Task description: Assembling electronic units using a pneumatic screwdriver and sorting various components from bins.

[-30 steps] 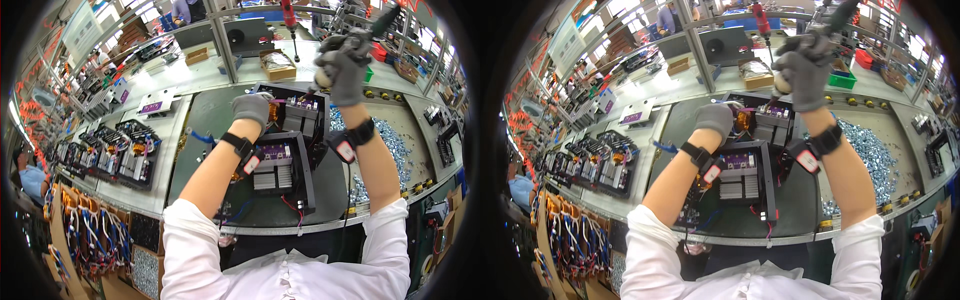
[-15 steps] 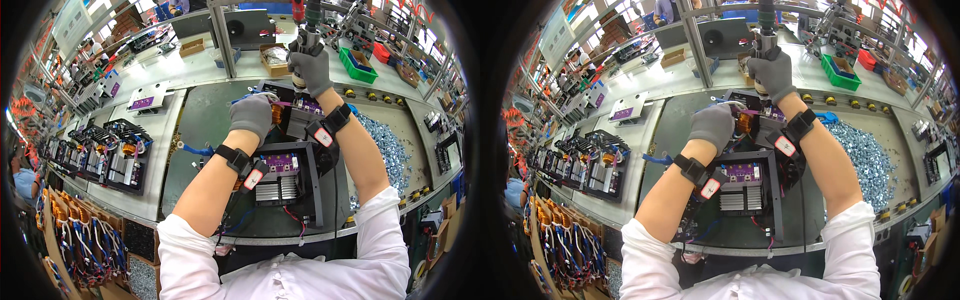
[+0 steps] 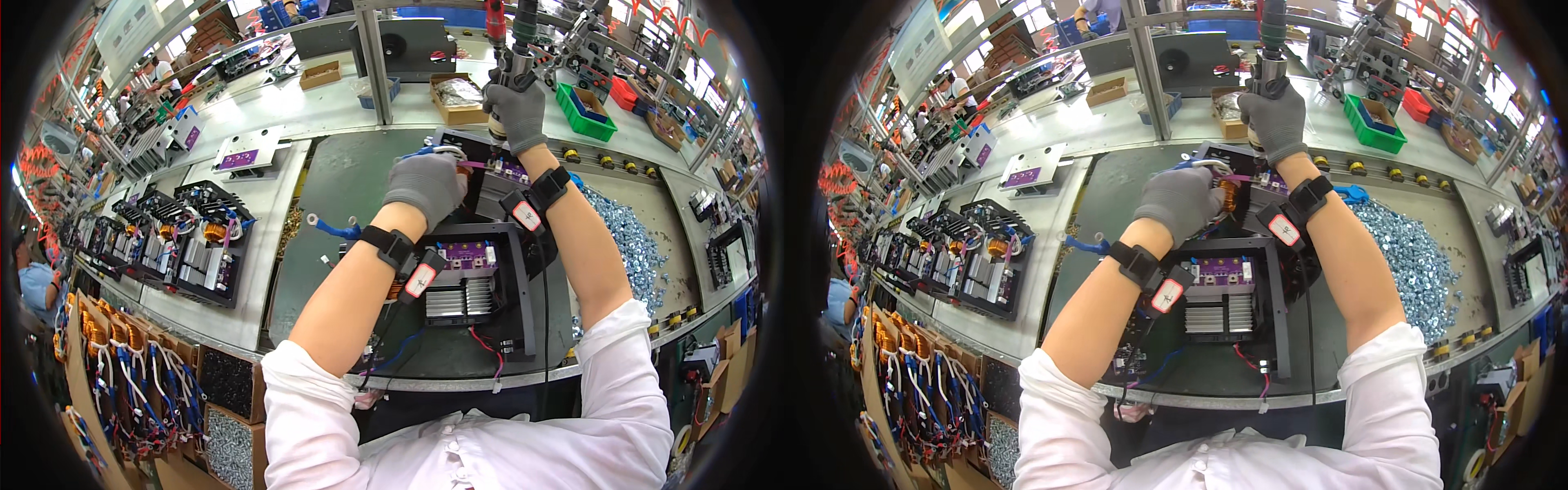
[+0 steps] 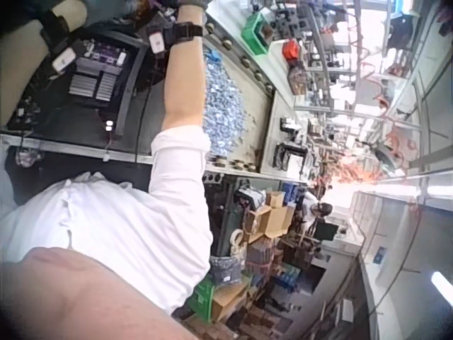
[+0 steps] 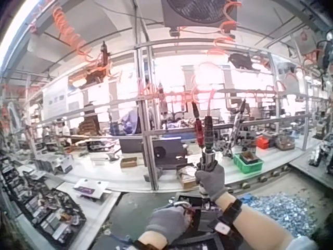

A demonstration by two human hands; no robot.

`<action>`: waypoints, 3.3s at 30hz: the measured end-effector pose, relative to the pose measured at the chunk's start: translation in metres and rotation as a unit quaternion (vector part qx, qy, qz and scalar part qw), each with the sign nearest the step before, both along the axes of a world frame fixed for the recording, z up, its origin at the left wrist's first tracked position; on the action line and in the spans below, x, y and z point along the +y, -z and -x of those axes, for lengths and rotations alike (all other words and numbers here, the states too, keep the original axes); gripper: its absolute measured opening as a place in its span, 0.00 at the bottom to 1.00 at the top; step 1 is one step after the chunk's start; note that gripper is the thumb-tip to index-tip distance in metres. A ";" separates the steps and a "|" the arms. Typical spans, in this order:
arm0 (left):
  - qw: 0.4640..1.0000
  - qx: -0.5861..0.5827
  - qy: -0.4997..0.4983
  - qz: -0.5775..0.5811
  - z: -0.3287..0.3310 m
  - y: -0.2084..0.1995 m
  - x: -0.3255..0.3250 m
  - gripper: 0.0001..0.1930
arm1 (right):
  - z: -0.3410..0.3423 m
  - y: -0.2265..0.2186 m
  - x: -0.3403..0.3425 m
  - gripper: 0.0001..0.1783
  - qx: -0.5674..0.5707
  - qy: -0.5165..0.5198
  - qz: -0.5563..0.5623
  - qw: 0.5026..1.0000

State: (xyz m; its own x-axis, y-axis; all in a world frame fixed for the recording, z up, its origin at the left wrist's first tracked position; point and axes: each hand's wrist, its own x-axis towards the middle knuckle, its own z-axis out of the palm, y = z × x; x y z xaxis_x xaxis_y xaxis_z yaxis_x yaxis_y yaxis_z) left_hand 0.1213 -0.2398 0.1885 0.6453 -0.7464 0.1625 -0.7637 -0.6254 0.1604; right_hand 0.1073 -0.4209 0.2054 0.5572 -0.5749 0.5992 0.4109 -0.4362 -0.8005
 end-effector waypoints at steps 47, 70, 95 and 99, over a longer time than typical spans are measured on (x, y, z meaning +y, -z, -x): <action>0.970 0.099 -0.193 -0.111 -0.137 0.135 0.204 0.27 | 0.033 0.015 -0.061 0.05 0.030 0.020 0.024 0.999; 0.416 0.560 -0.146 0.702 -0.147 0.143 0.261 0.11 | 0.088 -0.043 -0.073 0.13 0.010 -0.184 -0.100 0.978; 0.234 0.868 0.122 0.422 0.168 0.014 0.132 0.14 | 0.280 -0.025 0.176 0.18 -0.341 -0.268 -0.027 0.901; 0.154 0.887 0.140 0.413 0.177 0.018 0.125 0.15 | 0.283 -0.019 0.174 0.20 -0.355 -0.250 -0.029 0.901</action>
